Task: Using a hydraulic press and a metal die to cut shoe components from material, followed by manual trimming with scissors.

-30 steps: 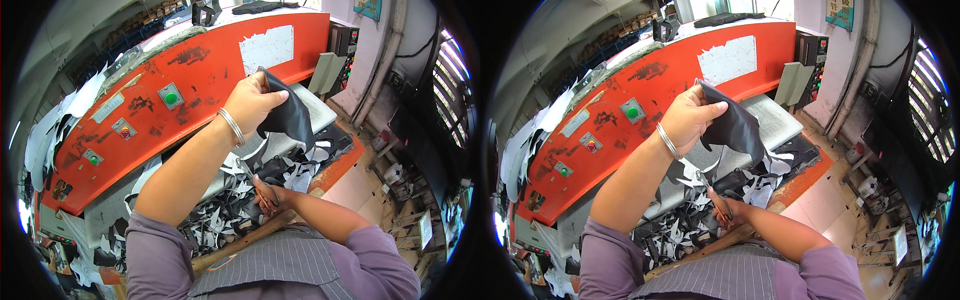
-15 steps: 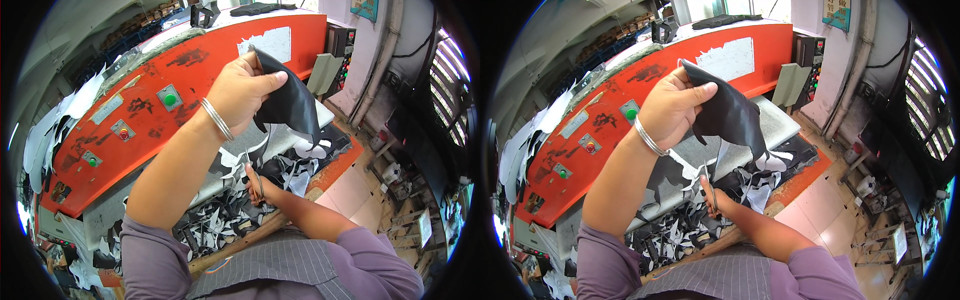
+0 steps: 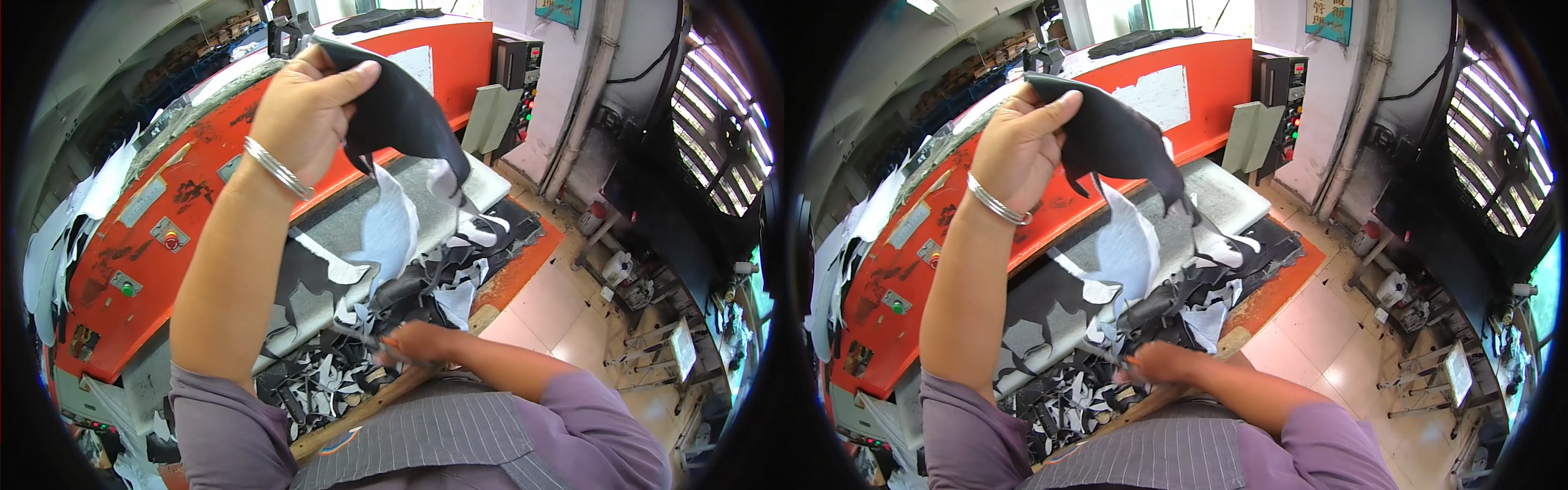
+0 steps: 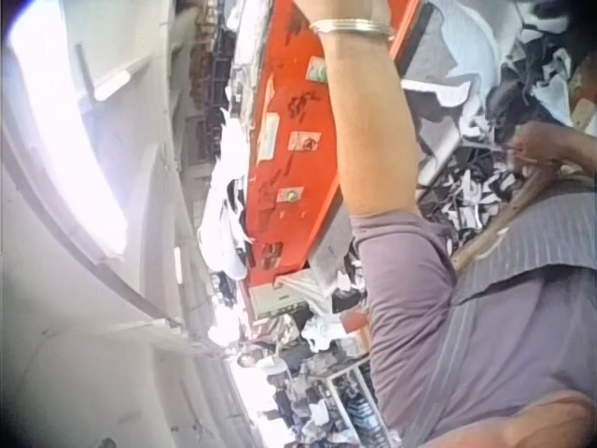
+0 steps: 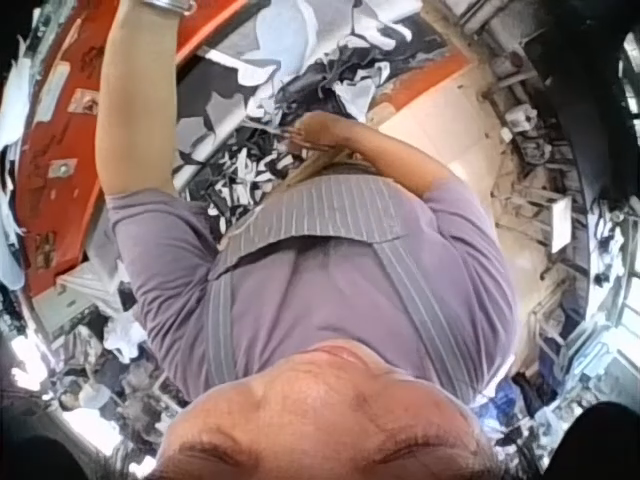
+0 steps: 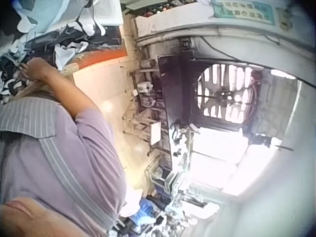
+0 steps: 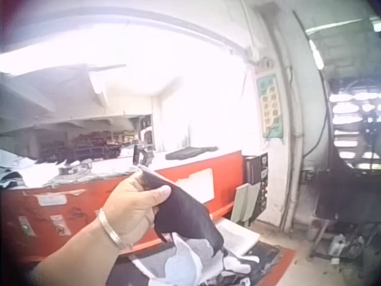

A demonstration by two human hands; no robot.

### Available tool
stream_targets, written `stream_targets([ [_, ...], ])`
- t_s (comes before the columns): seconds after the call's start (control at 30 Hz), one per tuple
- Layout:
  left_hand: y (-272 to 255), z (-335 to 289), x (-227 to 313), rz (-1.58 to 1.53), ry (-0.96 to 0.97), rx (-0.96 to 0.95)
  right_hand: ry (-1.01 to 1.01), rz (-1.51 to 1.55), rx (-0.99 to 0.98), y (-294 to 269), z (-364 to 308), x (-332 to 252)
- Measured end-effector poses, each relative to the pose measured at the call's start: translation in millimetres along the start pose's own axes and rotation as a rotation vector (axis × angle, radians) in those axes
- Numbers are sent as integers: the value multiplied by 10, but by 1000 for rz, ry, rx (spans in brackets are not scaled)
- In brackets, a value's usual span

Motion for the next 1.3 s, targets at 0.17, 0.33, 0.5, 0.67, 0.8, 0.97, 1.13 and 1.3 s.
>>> stream_targets([
  [0.17,-192,72,22,49,59,80,170,112,126,-300,-1119,208],
  [0.33,-278,95,89,95,73,82,154,-128,686,-1043,-1750,443],
  [0.5,-193,173,99,112,84,71,-41,-504,984,-1643,-1802,361],
  [0.67,-333,189,199,173,86,108,6,-216,837,-1866,-1767,268],
  [0.8,-465,142,240,164,77,154,51,496,317,-1376,-1412,822],
  [0.97,-475,104,308,167,60,152,-105,878,357,-1201,-864,781],
  [1.13,-443,76,402,178,60,92,-182,773,371,-1425,-599,561],
  [1.3,-564,109,438,172,66,43,-129,729,648,-1619,-710,633],
])
Point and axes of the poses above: each hand's wrist, its own z-axis towards the middle knuckle, its own y-axis out of the palm, x = y × z, the point moved 6 cm from there along z, towards the middle knuckle, and after that the axes turned 13 degrees about z, right-handed, at the moved point
